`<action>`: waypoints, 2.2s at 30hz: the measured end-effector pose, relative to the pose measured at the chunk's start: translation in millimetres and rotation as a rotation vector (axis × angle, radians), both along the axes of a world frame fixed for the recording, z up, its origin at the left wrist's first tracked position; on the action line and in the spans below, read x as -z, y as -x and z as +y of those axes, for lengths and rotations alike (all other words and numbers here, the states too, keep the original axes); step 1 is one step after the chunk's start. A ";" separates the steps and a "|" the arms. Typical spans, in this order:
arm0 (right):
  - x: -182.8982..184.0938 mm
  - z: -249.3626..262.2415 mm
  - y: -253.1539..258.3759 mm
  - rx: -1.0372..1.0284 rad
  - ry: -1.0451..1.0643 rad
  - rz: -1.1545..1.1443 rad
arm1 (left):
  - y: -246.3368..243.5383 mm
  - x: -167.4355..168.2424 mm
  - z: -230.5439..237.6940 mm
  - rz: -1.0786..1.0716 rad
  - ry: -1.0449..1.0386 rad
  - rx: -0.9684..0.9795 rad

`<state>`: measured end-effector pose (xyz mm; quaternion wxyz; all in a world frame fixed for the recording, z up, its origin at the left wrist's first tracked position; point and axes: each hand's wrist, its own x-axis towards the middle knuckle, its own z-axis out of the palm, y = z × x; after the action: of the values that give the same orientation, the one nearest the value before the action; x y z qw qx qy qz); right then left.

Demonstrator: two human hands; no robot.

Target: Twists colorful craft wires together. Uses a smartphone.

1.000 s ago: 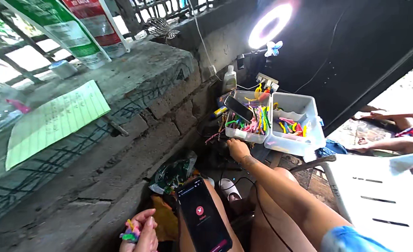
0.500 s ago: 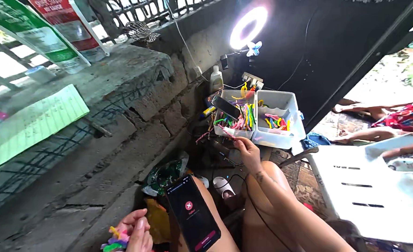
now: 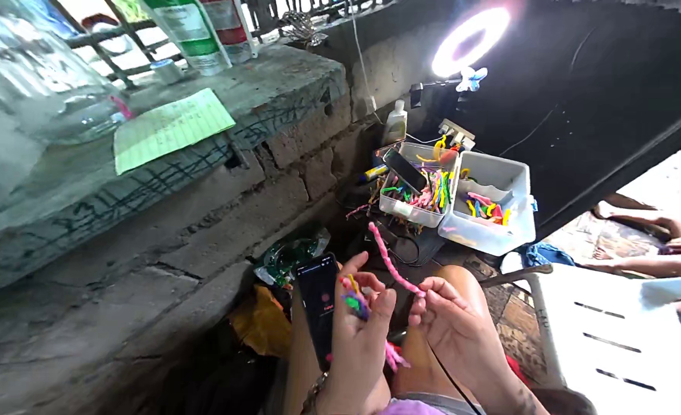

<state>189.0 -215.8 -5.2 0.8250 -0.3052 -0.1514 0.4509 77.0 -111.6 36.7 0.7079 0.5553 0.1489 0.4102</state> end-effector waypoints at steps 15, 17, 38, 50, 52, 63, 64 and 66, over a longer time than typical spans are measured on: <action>-23.5 -17.5 -21.4 0.162 0.058 -1.135 | 22.9 -0.6 -2.7 0.169 -0.236 0.249; -39.8 -22.1 -22.3 0.163 0.010 -1.138 | 26.7 2.2 -6.7 0.227 -0.328 0.272; 25.7 6.2 -5.1 -0.146 0.297 -0.824 | 42.9 18.8 -37.1 -0.032 -0.588 0.589; 40.9 45.0 19.7 -0.412 0.370 -0.887 | 42.5 22.8 -37.1 0.011 -0.554 0.625; 40.1 48.0 20.9 -0.433 0.367 -0.899 | 41.8 24.0 -38.9 0.014 -0.536 0.634; 45.6 55.2 30.3 -0.398 0.322 -0.890 | 36.1 34.8 -43.8 0.018 -0.466 0.658; 46.1 54.7 27.9 -0.389 0.320 -0.912 | 35.7 35.6 -43.6 0.017 -0.465 0.647; 46.5 51.8 19.3 -0.351 0.323 -0.962 | 35.3 35.2 -42.2 0.015 -0.458 0.622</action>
<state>169.7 -164.1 -51.7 0.5173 -0.5703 -0.4899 0.4089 41.7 -153.9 1.5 0.6551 0.7206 -0.1170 0.1945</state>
